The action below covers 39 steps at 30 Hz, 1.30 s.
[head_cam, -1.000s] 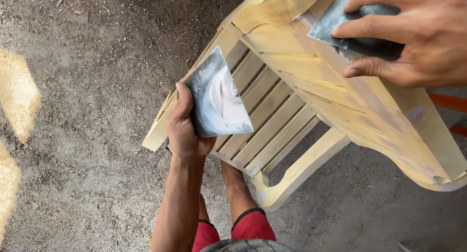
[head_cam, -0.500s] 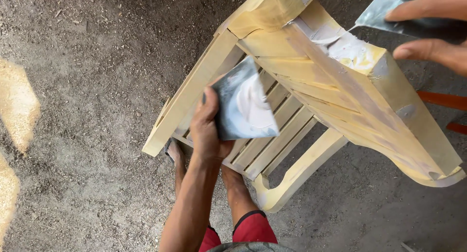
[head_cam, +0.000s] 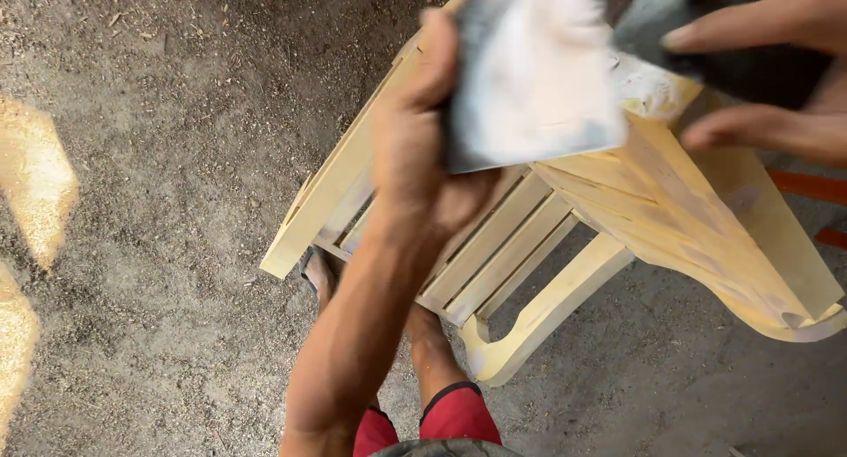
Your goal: Sanding a wooden chair and applying wood filler to joints and imperfections.
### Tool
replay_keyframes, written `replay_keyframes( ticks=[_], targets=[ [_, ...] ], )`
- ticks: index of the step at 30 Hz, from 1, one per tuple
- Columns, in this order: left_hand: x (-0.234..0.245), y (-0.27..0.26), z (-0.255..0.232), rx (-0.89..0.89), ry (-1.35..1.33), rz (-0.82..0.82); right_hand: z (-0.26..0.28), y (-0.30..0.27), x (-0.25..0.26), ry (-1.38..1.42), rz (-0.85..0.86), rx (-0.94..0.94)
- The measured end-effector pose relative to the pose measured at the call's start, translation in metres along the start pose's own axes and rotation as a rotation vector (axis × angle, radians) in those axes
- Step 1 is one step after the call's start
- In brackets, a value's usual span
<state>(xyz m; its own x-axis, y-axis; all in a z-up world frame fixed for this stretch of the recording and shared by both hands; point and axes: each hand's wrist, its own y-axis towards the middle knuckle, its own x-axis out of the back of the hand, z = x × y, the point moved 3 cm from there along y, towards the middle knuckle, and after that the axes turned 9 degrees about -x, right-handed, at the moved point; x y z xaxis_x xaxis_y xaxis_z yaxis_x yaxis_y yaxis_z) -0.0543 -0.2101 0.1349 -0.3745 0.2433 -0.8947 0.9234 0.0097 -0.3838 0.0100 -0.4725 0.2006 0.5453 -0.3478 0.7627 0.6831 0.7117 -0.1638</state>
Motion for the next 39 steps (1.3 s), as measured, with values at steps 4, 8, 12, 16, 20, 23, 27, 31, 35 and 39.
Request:
replay_keyframes(
  ticks=[4, 8, 12, 16, 20, 23, 27, 31, 35, 39],
  targets=[
    [0.016, -0.006, -0.041, -0.172, 0.023, -0.02, -0.002, 0.012, -0.001, -0.381, 0.025, 0.068],
    [0.034, -0.011, -0.034, -0.144, 0.082, -0.059, 0.005, 0.022, -0.011, -0.489, 0.064, 0.036],
    [0.054, -0.017, -0.027, -0.106, 0.114, -0.196, 0.01, 0.03, -0.012, -0.724, 0.101, 0.097],
    [0.068, -0.021, -0.025, -0.094, 0.134, -0.274, -0.002, 0.027, -0.009, -0.588, 0.169, 0.046],
    [0.081, -0.023, -0.021, -0.041, 0.073, -0.288, -0.011, 0.019, -0.002, -0.53, 0.159, 0.008],
    [0.084, -0.026, -0.019, -0.043, 0.078, -0.31, -0.023, 0.013, 0.002, -0.456, 0.185, -0.01],
    [0.089, -0.029, -0.012, -0.002, 0.091, -0.318, -0.042, 0.003, 0.009, -0.32, 0.189, -0.135],
    [0.08, -0.029, -0.002, 0.018, 0.185, -0.305, -0.072, -0.017, 0.023, -0.319, 0.221, -0.297],
    [0.055, -0.023, 0.015, 0.055, 0.248, -0.241, -0.027, -0.008, 0.019, -0.174, 0.167, -0.209],
    [0.025, -0.016, 0.038, 0.092, 0.034, -0.098, 0.047, 0.018, 0.006, -0.104, 0.056, 0.083]
  ],
)
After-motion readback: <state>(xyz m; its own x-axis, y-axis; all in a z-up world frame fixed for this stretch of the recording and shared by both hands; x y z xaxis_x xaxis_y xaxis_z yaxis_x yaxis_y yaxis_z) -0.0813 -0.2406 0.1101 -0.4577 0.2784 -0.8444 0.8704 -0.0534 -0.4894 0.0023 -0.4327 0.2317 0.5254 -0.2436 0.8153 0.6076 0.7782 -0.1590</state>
